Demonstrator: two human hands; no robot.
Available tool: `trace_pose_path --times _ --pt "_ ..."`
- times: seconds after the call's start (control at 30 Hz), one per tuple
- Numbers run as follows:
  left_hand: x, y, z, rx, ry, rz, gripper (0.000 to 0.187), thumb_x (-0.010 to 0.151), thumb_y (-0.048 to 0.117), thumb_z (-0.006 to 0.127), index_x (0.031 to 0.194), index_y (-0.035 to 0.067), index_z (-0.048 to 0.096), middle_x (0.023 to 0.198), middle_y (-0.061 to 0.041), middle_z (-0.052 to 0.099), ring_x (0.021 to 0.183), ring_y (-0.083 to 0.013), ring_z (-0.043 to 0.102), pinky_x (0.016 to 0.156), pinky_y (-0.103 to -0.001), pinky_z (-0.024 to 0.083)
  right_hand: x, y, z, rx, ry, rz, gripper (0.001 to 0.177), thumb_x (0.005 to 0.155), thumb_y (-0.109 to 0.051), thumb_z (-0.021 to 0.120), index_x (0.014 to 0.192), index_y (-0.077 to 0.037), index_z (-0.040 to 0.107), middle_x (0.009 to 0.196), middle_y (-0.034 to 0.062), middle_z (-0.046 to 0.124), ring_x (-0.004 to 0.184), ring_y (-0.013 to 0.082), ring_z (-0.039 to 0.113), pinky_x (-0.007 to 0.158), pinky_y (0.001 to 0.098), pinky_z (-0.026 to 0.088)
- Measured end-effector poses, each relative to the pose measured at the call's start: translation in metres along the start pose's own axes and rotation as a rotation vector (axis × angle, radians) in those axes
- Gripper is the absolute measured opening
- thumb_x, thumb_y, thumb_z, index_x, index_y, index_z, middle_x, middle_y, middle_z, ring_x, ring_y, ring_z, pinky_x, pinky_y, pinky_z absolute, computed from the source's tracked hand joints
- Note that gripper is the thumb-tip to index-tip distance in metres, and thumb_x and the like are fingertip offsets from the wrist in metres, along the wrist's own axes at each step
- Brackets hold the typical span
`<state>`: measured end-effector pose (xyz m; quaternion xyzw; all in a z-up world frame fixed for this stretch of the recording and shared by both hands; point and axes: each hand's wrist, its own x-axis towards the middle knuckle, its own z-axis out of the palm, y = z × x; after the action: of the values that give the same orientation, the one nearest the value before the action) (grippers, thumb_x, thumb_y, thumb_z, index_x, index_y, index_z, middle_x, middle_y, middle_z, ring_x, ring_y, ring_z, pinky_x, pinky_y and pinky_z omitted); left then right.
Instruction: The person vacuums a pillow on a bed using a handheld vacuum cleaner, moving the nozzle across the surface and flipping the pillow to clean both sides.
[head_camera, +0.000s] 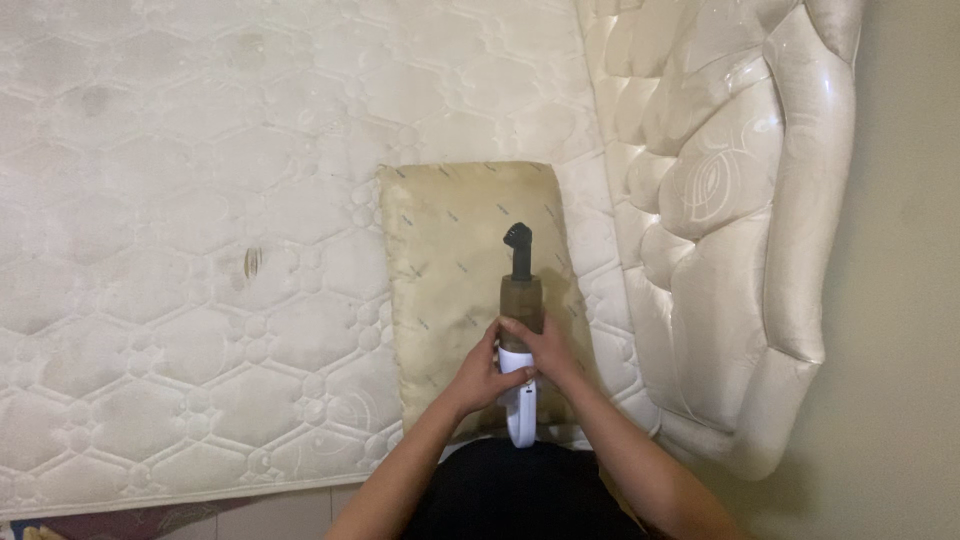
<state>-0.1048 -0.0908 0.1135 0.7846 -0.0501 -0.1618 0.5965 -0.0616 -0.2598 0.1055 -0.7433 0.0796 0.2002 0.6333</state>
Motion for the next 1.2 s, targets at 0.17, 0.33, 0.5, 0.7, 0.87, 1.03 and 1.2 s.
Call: trace_pose_path --times 0.17,0.33,0.5,0.7,0.87,1.03,1.2 --pt "0.025 -0.003 -0.035 0.014 0.248 0.040 0.090 0.091 0.036 0.083 0.153 -0.006 0.034 0.154 -0.029 0.045 0.140 -0.0362 0.048 0.112 -0.042 0.042 -0.019 -0.017 0.025 0.020 0.101 0.005 0.069 0.078 -0.032 0.084 0.132 -0.001 0.054 0.113 0.0153 0.070 0.096 0.0230 0.069 0.081 0.0398 0.060" --pt "0.065 0.072 -0.068 -0.086 0.464 -0.034 0.073 0.085 0.041 0.076 0.140 -0.003 0.058 0.119 -0.018 0.073 0.108 -0.0227 0.073 0.093 -0.034 0.055 -0.038 -0.042 0.047 -0.322 0.172 -0.152 0.087 0.074 -0.035 0.089 0.140 0.001 0.046 0.126 0.0211 0.066 0.116 0.0310 0.066 0.096 0.0417 0.053" --pt "0.085 0.099 -0.079 -0.088 0.369 -0.263 0.055 0.091 0.041 0.074 0.125 -0.002 0.071 0.090 -0.013 0.078 0.083 -0.0164 0.073 0.075 -0.029 0.058 -0.047 -0.066 0.052 -0.298 0.174 -0.031 0.084 0.073 -0.036 0.087 0.139 -0.002 0.048 0.123 0.0201 0.068 0.113 0.0296 0.070 0.093 0.0406 0.054" --pt "0.100 0.061 -0.086 -0.547 0.196 -0.075 0.048 0.094 0.023 0.073 0.126 -0.011 0.066 0.104 -0.014 0.076 0.097 -0.0190 0.075 0.086 -0.030 0.060 -0.041 -0.066 0.043 -0.255 0.151 -0.042 0.077 0.071 -0.033 0.088 0.134 -0.003 0.056 0.113 0.0146 0.074 0.104 0.0246 0.073 0.090 0.0376 0.056" --pt "0.113 0.039 -0.101 -0.863 -0.003 -0.142 0.046 0.097 0.016 0.066 0.131 -0.013 0.060 0.118 -0.020 0.073 0.106 -0.0270 0.073 0.095 -0.038 0.060 -0.029 -0.046 0.037 -0.064 -0.053 -0.022 0.057 0.077 -0.025 0.086 0.125 -0.003 0.065 0.108 0.0078 0.076 0.098 0.0158 0.072 0.088 0.0331 0.058" --pt "0.124 0.027 -0.103 -1.006 -0.109 -0.080 0.044 0.101 0.017 0.063 0.132 -0.013 0.058 0.125 -0.024 0.068 0.112 -0.0302 0.070 0.100 -0.041 0.058 -0.021 -0.038 0.039 0.182 -0.122 0.078 0.048 0.081 -0.019 0.082 0.122 -0.005 0.062 0.101 0.0053 0.072 0.089 0.0143 0.069 0.081 0.0338 0.058" --pt "0.133 0.028 -0.089 -1.091 -0.106 -0.133 0.051 0.103 0.026 0.059 0.142 -0.006 0.052 0.134 -0.021 0.065 0.116 -0.0308 0.069 0.102 -0.042 0.057 -0.017 -0.034 0.039 0.200 -0.095 0.087 0.049 0.084 -0.025 0.080 0.125 -0.003 0.063 0.104 0.0065 0.071 0.091 0.0138 0.068 0.081 0.0328 0.057"
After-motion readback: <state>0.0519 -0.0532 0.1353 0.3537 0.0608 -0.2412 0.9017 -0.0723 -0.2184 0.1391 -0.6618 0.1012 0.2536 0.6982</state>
